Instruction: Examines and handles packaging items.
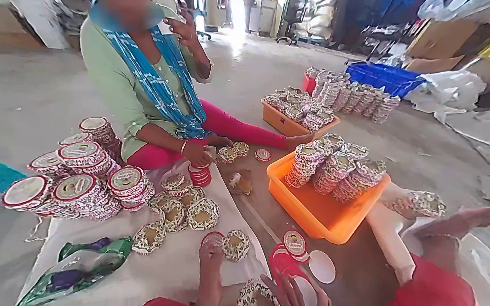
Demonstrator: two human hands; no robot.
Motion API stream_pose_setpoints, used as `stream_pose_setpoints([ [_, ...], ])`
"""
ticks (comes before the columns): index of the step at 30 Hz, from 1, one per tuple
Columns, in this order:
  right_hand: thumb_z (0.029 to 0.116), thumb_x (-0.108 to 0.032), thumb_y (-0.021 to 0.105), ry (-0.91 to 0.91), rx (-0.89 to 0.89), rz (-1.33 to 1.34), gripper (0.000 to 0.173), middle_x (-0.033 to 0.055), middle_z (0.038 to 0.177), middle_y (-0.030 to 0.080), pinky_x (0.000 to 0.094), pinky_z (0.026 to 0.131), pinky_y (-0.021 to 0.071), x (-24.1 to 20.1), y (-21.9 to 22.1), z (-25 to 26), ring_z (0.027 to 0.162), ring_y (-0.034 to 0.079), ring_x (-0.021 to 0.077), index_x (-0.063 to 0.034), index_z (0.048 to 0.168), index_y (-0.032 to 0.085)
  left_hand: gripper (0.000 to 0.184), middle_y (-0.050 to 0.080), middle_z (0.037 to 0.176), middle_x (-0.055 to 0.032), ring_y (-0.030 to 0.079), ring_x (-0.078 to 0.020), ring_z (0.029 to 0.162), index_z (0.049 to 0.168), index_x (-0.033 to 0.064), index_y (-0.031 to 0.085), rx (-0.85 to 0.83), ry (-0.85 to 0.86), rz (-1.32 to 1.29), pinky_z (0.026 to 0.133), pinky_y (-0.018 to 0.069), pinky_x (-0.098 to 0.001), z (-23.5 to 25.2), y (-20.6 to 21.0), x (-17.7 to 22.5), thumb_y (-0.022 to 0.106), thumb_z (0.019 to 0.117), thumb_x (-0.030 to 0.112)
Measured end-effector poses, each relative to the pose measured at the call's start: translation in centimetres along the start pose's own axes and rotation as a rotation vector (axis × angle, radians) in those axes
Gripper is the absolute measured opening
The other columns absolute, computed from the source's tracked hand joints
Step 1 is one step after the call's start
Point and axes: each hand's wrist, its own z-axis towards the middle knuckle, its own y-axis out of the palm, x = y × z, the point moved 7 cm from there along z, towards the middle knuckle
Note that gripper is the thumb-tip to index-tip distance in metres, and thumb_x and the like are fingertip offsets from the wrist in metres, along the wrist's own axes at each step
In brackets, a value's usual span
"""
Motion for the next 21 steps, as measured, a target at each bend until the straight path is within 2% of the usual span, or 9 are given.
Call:
stream_pose_setpoints([
  [2, 0.0850, -0.056, 0.073, -0.005, -0.020, -0.134, 0.070, 0.0089, 0.155, 0.051, 0.0764, 0.113, 0.0230, -0.7, 0.7, 0.4, 0.148, 0.036, 0.0467, -0.0166, 0.141, 0.063, 0.059, 0.045, 0.148, -0.0247, 0.054, -0.0337, 0.129, 0.145, -0.0061, 0.040, -0.266, 0.120, 0.265, 0.103, 0.0493, -0.0490, -1.0, 0.5, 1.1, 0.056, 0.0888, -0.002],
  [4, 0.0858, -0.060, 0.068, -0.023, -0.042, -0.185, 0.071, 0.0022, 0.156, 0.050, 0.0737, 0.114, 0.0246, -1.4, 1.1, 0.6, 0.150, 0.035, 0.0412, -0.0198, 0.144, 0.061, 0.064, 0.049, 0.151, -0.0206, 0.051, -0.0313, 0.137, 0.145, -0.0033, 0.047, -0.602, 0.250, 0.530, 0.110, 0.0466, -0.0494, -3.3, 0.6, 1.8, 0.068, 0.0856, 0.005],
  [7, 0.0885, -0.056, 0.069, -0.046, -0.041, 0.022, 0.059, 0.0101, 0.151, 0.056, 0.0761, 0.114, 0.0226, -1.8, 0.6, 0.3, 0.148, 0.034, 0.0488, -0.0174, 0.133, 0.070, 0.083, 0.039, 0.159, -0.0209, 0.035, -0.0301, 0.149, 0.150, -0.0021, 0.042, -0.922, 0.420, 0.662, 0.121, 0.0336, -0.0489, -6.3, -0.6, 1.0, 0.081, 0.0817, 0.024],
  [9, 0.0912, -0.057, 0.064, -0.058, 0.011, 0.132, 0.056, 0.0166, 0.146, 0.059, 0.0771, 0.112, 0.0241, -1.9, 0.0, -0.3, 0.145, 0.035, 0.0536, -0.0142, 0.126, 0.073, 0.090, 0.038, 0.158, -0.0240, 0.033, -0.0340, 0.150, 0.150, -0.0047, 0.042, -0.938, 0.435, 0.674, 0.122, 0.0296, -0.0513, -7.2, -1.0, 0.0, 0.085, 0.0773, 0.027],
  [10, 0.0921, -0.059, 0.062, -0.061, 0.035, 0.141, 0.056, 0.0170, 0.144, 0.060, 0.0760, 0.112, 0.0255, -2.0, -0.1, -0.7, 0.144, 0.036, 0.0530, -0.0141, 0.124, 0.074, 0.084, 0.041, 0.156, -0.0237, 0.036, -0.0345, 0.148, 0.148, -0.0044, 0.045, -0.920, 0.439, 0.679, 0.121, 0.0307, -0.0522, -7.4, -1.0, -0.4, 0.083, 0.0805, 0.029],
  [12, 0.0939, -0.062, 0.057, -0.054, 0.069, 0.133, 0.058, 0.0157, 0.143, 0.061, 0.0729, 0.113, 0.0275, -2.1, 0.1, -1.6, 0.144, 0.039, 0.0501, -0.0155, 0.125, 0.073, 0.065, 0.050, 0.151, -0.0195, 0.045, -0.0303, 0.143, 0.145, -0.0003, 0.052, -0.873, 0.369, 0.674, 0.118, 0.0363, -0.0503, -7.4, -0.9, -0.7, 0.075, 0.0910, 0.030],
  [15, 0.0958, -0.062, 0.056, -0.012, 0.139, 0.190, 0.062, 0.0188, 0.141, 0.061, 0.0668, 0.113, 0.0343, -0.9, 1.2, -2.6, 0.141, 0.044, 0.0477, -0.0101, 0.127, 0.070, 0.046, 0.063, 0.135, -0.0135, 0.060, -0.0249, 0.124, 0.134, 0.0051, 0.064, -0.766, 0.292, 0.693, 0.104, 0.0504, -0.0453, -6.4, -0.9, -0.5, 0.071, 0.0934, 0.025],
  [18, 0.0909, -0.032, 0.073, 0.105, 0.188, 0.349, 0.058, 0.0295, 0.139, 0.057, 0.0591, 0.114, 0.0392, 0.7, 1.6, -2.7, 0.137, 0.049, 0.0467, 0.0070, 0.132, 0.062, 0.046, 0.070, 0.116, -0.0111, 0.067, -0.0215, 0.103, 0.123, 0.0026, 0.067, -0.635, 0.285, 0.734, 0.086, 0.0564, -0.0395, -6.4, -1.3, 0.2, 0.080, 0.0838, 0.023],
  [21, 0.0876, -0.013, 0.074, 0.181, 0.243, 0.390, 0.057, 0.0303, 0.136, 0.060, 0.0560, 0.112, 0.0423, 1.3, 1.1, -2.0, 0.130, 0.056, 0.0453, 0.0111, 0.136, 0.056, 0.041, 0.074, 0.096, -0.0126, 0.071, -0.0215, 0.084, 0.112, -0.0039, 0.068, -0.515, 0.270, 0.792, 0.078, 0.0594, -0.0408, -7.4, -1.6, 0.2, 0.081, 0.0826, 0.021],
])
